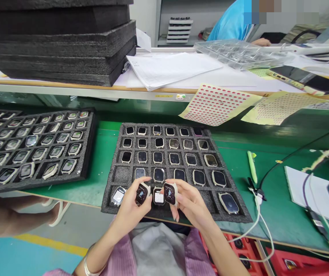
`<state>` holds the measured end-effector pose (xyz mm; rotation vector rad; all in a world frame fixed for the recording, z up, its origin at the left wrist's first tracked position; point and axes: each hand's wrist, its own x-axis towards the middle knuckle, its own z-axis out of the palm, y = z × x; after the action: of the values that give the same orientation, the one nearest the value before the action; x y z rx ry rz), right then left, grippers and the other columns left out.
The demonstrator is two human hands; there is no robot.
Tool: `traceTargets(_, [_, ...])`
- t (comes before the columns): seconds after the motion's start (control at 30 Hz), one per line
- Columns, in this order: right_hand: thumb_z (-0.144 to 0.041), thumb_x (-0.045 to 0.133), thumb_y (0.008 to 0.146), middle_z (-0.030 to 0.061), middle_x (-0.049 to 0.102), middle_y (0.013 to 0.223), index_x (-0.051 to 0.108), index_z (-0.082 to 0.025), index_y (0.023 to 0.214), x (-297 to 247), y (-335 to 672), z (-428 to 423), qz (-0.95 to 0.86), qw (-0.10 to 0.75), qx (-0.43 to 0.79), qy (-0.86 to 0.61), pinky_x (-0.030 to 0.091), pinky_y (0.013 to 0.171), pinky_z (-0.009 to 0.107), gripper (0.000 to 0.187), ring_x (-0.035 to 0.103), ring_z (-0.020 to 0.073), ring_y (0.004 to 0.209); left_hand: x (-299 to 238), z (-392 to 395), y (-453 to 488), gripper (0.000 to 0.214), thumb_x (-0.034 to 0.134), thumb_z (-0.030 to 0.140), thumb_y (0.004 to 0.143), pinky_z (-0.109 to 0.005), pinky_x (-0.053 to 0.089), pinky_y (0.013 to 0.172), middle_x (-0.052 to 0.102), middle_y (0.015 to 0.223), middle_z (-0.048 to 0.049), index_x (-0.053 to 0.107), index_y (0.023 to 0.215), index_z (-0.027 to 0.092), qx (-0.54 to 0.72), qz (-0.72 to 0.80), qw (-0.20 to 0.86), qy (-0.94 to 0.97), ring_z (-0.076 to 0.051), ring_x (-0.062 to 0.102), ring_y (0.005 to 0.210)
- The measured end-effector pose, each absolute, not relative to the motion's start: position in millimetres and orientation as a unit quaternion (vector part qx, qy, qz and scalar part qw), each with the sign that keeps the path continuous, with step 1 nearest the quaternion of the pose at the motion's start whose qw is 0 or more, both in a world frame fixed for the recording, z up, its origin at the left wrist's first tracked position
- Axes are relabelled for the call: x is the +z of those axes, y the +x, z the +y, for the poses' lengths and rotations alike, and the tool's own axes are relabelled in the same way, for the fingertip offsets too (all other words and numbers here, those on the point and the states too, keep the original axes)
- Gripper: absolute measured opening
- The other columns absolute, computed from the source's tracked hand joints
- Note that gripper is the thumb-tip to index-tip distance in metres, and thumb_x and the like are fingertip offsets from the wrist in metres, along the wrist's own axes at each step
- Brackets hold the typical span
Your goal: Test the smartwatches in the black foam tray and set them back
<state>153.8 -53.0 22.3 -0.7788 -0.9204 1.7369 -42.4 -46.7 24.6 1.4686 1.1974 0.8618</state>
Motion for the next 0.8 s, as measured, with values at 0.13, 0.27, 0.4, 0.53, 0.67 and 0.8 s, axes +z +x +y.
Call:
traceTargets(0.13, [-0.029, 0.067, 0.083, 0.0073, 0.067, 0.09, 0.06, -0.019, 0.114, 21.5, 152.8, -52.6, -0.386, 0.493, 0.715, -0.311, 0.049, 0.036, 0.021, 0.033, 0.06, 0.0112, 0.043, 23.9, -46.3, -42.4, 0.041, 0.052, 0.017, 0.083, -0.027, 0.042, 0.081, 0.058, 0.1, -0.0018, 0.045, 0.123, 0.023, 0.353, 0.495, 0.513, 0.607, -0.017, 0.055, 0.087])
traceTargets(0.27, [-0.03, 0.067, 0.084, 0.0064, 0.066, 0.088, 0.06, -0.02, 0.115, 22.4, 153.4, -52.7, -0.393, 0.489, 0.711, -0.318, 0.049, 0.037, 0.021, 0.033, 0.06, 0.0114, 0.044, 24.2, -47.0, -43.6, 0.039, 0.052, 0.016, 0.082, -0.027, 0.042, 0.079, 0.057, 0.097, -0.0015, 0.046, 0.121, 0.023, 0.348, 0.493, 0.517, 0.607, -0.017, 0.055, 0.085])
traceTargets(0.4, [-0.029, 0.066, 0.085, 0.0069, 0.066, 0.091, 0.06, -0.02, 0.115, 24.0, 154.4, -53.1, -0.395, 0.495, 0.709, -0.31, 0.049, 0.038, 0.021, 0.031, 0.061, 0.0111, 0.045, 25.3, -48.0, -45.2, 0.041, 0.052, 0.016, 0.084, -0.026, 0.043, 0.079, 0.056, 0.098, -0.0008, 0.044, 0.122, 0.025, 0.344, 0.49, 0.524, 0.606, -0.016, 0.055, 0.085])
traceTargets(0.53, [-0.028, 0.066, 0.085, 0.0075, 0.067, 0.091, 0.06, -0.019, 0.114, 24.0, 154.3, -53.5, -0.395, 0.492, 0.712, -0.31, 0.049, 0.037, 0.021, 0.031, 0.061, 0.0115, 0.044, 24.5, -47.2, -45.0, 0.039, 0.052, 0.015, 0.083, -0.027, 0.042, 0.082, 0.056, 0.1, -0.0005, 0.045, 0.12, 0.026, 0.345, 0.482, 0.521, 0.614, -0.016, 0.054, 0.088])
traceTargets(0.67, [-0.03, 0.063, 0.086, 0.0097, 0.068, 0.092, 0.058, -0.02, 0.118, 22.5, 155.2, -53.5, -0.387, 0.484, 0.722, -0.309, 0.051, 0.04, 0.023, 0.033, 0.063, 0.0135, 0.048, 23.2, -45.4, -44.1, 0.043, 0.056, 0.018, 0.083, -0.028, 0.044, 0.08, 0.055, 0.096, -0.0007, 0.043, 0.124, 0.025, 0.35, 0.481, 0.541, 0.594, -0.016, 0.053, 0.084])
traceTargets(0.8, [-0.029, 0.06, 0.088, 0.0131, 0.062, 0.111, 0.053, -0.023, 0.121, 21.6, 157.8, -52.8, -0.384, 0.475, 0.729, -0.309, 0.053, 0.043, 0.024, 0.034, 0.066, 0.0163, 0.062, 21.2, -43.5, -45.2, 0.054, 0.061, 0.021, 0.081, -0.025, 0.048, 0.063, 0.052, 0.095, -0.0018, 0.037, 0.129, 0.026, 0.366, 0.432, 0.637, 0.523, -0.015, 0.054, 0.076])
